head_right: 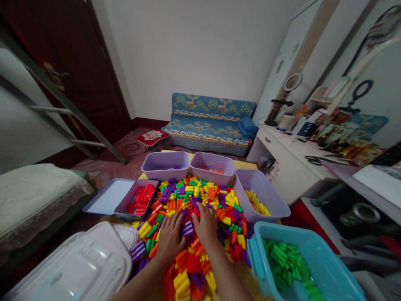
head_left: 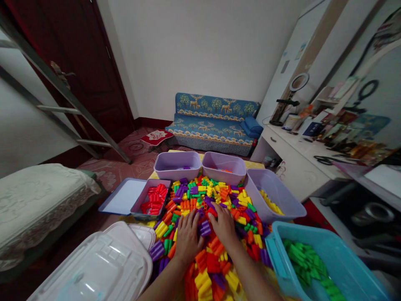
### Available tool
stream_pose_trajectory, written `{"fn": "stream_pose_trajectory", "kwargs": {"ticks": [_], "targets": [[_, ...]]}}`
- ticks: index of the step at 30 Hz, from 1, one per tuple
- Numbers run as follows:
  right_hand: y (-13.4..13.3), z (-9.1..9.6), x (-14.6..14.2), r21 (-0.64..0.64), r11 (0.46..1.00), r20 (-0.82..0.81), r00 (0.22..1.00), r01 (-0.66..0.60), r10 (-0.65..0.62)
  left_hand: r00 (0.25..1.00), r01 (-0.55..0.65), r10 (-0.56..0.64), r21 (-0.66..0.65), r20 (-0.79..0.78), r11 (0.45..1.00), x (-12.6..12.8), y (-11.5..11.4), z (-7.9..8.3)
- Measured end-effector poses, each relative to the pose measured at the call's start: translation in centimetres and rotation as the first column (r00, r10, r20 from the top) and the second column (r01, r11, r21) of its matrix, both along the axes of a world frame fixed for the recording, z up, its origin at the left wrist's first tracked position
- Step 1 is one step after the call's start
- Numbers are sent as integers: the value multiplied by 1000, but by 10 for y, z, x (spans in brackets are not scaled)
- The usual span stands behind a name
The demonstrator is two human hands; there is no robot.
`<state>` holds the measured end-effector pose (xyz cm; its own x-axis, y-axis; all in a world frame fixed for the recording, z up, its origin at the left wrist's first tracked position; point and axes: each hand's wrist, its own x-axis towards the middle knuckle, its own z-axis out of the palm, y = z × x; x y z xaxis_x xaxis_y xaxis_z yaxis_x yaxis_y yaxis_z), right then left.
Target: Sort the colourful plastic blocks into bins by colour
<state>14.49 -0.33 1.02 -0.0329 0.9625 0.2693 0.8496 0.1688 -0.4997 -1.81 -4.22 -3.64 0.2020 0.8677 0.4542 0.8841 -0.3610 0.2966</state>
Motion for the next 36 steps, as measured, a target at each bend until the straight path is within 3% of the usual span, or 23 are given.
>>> {"fn": "stream_pose_trajectory", "kwargs": {"ticks": [3, 5, 7, 10, 15, 20, 24, 29, 32, 36], "targets": [[-22, 0, 3, 69, 994, -111, 989, -87, 95, 1000, 3, -3, -7, 5, 1000, -1, 1, -3], [-35, -2, 14, 154, 987, -149, 987, -42, 65, 1000, -2, 3, -21, 15, 1000, -2, 1, -3], [-43, -8, 32, 260, 959, -160, 984, 113, -72, 1000, 6, -5, -36, 14, 999, -2, 0, -3], [-45, -26, 61, 344, 874, -151, 939, 342, -308, 1000, 26, -27, -43, -4, 999, -3, 0, -1], [-36, -52, 85, 271, 840, -85, 881, 470, -465, 1000, 1, -1, -38, -4, 999, -1, 0, -1], [-27, -40, 59, 110, 861, -60, 868, 497, -493, 1000, 2, -2, -28, 1, 1000, 0, 0, -1], [-16, -24, 28, 81, 918, -71, 921, 389, -384, 1000, -2, 2, -45, 15, 999, 0, 0, 3], [-14, -13, -12, 47, 989, -101, 986, 138, -132, 1000, 10, -9, -34, 9, 999, 0, 0, 1], [-22, -7, -26, 51, 998, -107, 993, -37, 42, 1000, -7, 8, -25, 9, 1000, 0, 1, -3], [-27, -4, -20, 51, 984, -139, 975, -170, 176, 1000, -9, 9, -34, 18, 999, 1, 0, -1]]}}
